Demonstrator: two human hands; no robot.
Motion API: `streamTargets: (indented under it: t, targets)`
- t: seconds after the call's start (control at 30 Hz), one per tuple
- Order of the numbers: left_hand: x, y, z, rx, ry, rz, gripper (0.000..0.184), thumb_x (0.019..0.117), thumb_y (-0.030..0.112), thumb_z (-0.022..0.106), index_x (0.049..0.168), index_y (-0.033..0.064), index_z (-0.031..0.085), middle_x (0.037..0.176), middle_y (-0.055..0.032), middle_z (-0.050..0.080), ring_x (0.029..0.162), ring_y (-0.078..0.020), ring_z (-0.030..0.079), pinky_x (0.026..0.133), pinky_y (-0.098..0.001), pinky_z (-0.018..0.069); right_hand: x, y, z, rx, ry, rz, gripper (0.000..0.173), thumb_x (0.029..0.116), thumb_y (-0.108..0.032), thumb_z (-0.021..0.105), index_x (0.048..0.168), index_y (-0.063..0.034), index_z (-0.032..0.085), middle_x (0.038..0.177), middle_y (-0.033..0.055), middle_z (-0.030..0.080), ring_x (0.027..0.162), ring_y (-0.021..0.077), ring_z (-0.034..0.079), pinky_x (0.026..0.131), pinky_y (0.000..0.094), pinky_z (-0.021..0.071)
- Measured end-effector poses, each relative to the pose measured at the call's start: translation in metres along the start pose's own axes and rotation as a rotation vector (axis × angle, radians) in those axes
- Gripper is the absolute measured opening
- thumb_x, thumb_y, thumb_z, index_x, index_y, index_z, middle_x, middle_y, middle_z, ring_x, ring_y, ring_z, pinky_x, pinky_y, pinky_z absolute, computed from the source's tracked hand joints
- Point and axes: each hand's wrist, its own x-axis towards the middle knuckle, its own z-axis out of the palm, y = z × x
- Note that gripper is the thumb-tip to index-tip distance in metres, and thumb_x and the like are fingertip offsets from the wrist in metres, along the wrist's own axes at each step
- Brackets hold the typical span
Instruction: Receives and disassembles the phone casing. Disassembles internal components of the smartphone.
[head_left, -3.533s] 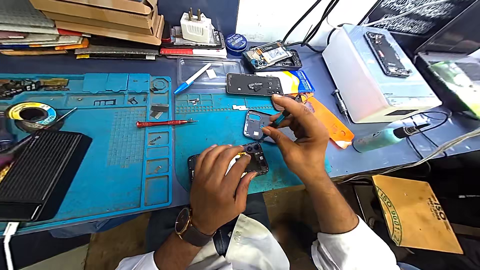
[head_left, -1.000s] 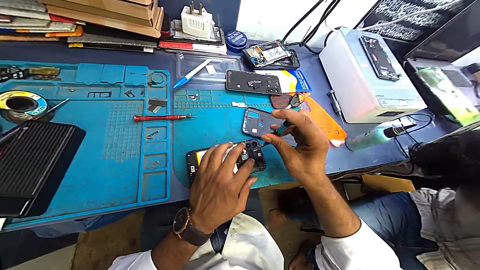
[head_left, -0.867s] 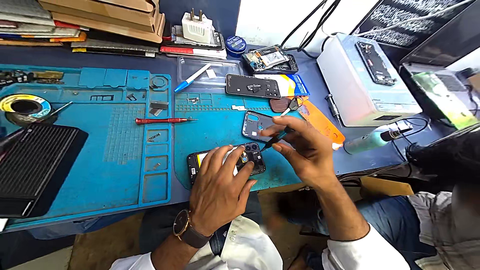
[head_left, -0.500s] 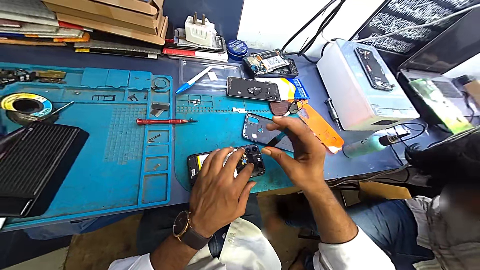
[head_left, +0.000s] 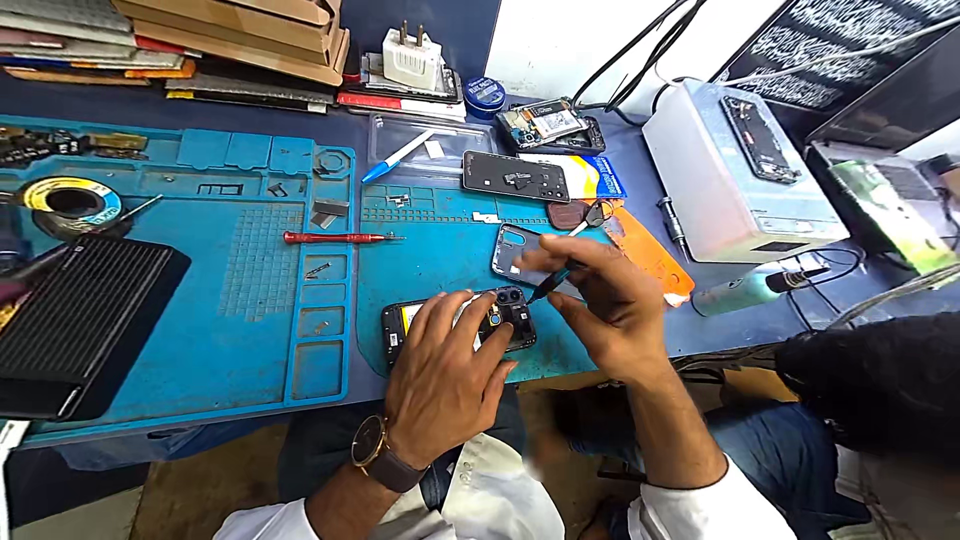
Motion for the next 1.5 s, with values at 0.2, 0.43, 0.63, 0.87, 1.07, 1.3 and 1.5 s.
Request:
streamTargets:
  t: [0.2, 0.43, 0.63, 0.87, 1.07, 1.3, 1.5]
  targets:
    - [-0.001, 0.0, 0.001, -0.006, 0.036, 0.015, 0.037, 0.0999, 0.044, 0.053, 0.118, 0.0211, 0.076, 0.144, -0.0081, 0.06, 0.137, -0.0329, 0.051, 0.119, -0.0548, 0.0326, -0.002, 0.004, 0.003, -0.15, 0.141, 0.018, 0.053, 0.0876, 0.004, 0.072, 0.139, -0.0003, 0.061, 0.111, 0.0129, 0.069, 0.093, 0.02, 0.068, 0.081, 0.037, 0.06]
    - [0.005, 0.005, -0.012, -0.102, 0.135, -0.11, 0.029, 0.099, 0.034, 0.058, 0.112, 0.0172, 0.077, 0.134, -0.005, 0.066, 0.135, -0.0313, 0.052, 0.121, -0.0569, 0.0297, -0.008, 0.006, 0.008, -0.196, 0.226, 0.039, 0.058, 0.0879, -0.001, 0.077, 0.142, -0.003, 0.059, 0.122, 0.014, 0.068, 0.096, 0.0189, 0.068, 0.083, 0.0349, 0.0603]
    - [0.019, 0.009, -0.016, -0.097, 0.099, -0.178, 0.024, 0.0971, 0.032, 0.063, 0.111, 0.0175, 0.076, 0.118, -0.0022, 0.069, 0.123, -0.0275, 0.058, 0.113, -0.0513, 0.0394, -0.012, 0.003, 0.012, -0.187, 0.223, 0.032, 0.062, 0.0872, -0.003, 0.078, 0.145, -0.001, 0.055, 0.121, 0.013, 0.064, 0.109, 0.0216, 0.065, 0.093, 0.039, 0.0585]
    - [0.03, 0.016, -0.009, -0.125, 0.073, -0.207, 0.021, 0.0949, 0.032, 0.069, 0.108, 0.0172, 0.077, 0.108, -0.0006, 0.071, 0.114, -0.0243, 0.061, 0.108, -0.0471, 0.0426, -0.024, -0.02, 0.016, 0.05, 0.495, 0.205, 0.082, 0.0875, 0.014, 0.069, 0.159, -0.0025, 0.032, 0.119, 0.0147, 0.069, 0.103, 0.0274, 0.072, 0.088, 0.0404, 0.0641]
    - [0.034, 0.021, -0.007, -0.171, 0.138, -0.183, 0.016, 0.0981, 0.025, 0.064, 0.094, 0.0172, 0.078, 0.095, 0.0019, 0.074, 0.104, -0.0193, 0.066, 0.107, -0.043, 0.0444, -0.033, -0.026, 0.02, 0.087, 0.624, 0.237, 0.077, 0.0853, 0.011, 0.074, 0.154, -0.0027, 0.041, 0.114, 0.0131, 0.068, 0.096, 0.0247, 0.072, 0.082, 0.0383, 0.0655]
    - [0.034, 0.02, -0.012, -0.248, 0.124, -0.171, 0.029, 0.0962, 0.042, 0.069, 0.105, 0.0162, 0.078, 0.108, 0.0001, 0.072, 0.102, -0.0205, 0.064, 0.092, -0.0423, 0.0487, -0.045, -0.027, 0.028, 0.036, 0.575, 0.243, 0.075, 0.0851, 0.012, 0.073, 0.153, 0.001, 0.041, 0.114, 0.014, 0.068, 0.097, 0.0241, 0.071, 0.081, 0.0356, 0.0649]
    - [0.015, 0.001, -0.016, -0.118, 0.035, -0.166, 0.034, 0.0953, 0.041, 0.067, 0.119, 0.0174, 0.075, 0.13, -0.0019, 0.066, 0.125, -0.0274, 0.056, 0.103, -0.049, 0.0453, -0.059, -0.023, 0.027, -0.105, 0.516, 0.173, 0.072, 0.0862, 0.01, 0.071, 0.152, 0.0032, 0.042, 0.111, 0.013, 0.069, 0.099, 0.0241, 0.071, 0.082, 0.0378, 0.0654]
